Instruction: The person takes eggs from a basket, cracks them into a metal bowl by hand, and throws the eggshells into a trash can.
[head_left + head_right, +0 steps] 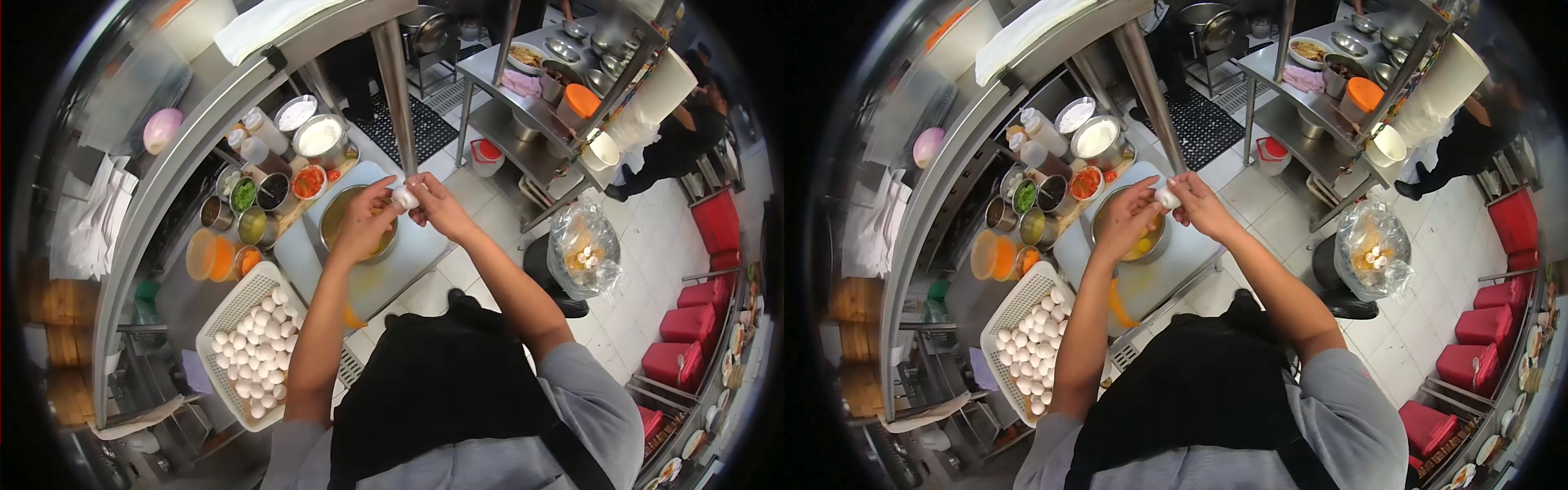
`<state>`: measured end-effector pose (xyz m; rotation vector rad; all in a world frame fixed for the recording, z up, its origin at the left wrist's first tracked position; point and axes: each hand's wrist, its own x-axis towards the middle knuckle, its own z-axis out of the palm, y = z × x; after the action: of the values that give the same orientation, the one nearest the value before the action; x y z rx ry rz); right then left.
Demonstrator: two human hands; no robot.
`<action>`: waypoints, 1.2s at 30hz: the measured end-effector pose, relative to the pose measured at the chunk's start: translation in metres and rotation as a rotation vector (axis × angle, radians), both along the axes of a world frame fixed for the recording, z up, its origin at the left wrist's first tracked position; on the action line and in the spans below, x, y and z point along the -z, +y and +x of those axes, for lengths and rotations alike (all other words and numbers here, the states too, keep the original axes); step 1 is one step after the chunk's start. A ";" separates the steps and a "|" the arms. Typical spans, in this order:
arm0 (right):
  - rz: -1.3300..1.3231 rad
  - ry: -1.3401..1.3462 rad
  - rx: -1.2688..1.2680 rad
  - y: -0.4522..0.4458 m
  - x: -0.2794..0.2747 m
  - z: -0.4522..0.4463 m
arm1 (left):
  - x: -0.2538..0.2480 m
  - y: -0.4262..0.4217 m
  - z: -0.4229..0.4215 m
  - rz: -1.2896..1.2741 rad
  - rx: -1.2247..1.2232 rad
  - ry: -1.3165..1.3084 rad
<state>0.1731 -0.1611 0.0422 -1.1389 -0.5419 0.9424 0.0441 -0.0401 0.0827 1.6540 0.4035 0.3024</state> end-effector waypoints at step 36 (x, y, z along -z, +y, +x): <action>0.339 -0.877 0.149 -0.035 0.028 0.003 | 0.015 -0.070 0.008 0.224 -0.240 -0.002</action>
<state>0.1761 -0.1963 0.0142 -1.2247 -1.2487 0.1602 0.0522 -0.1098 0.0674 1.8257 0.5859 0.5442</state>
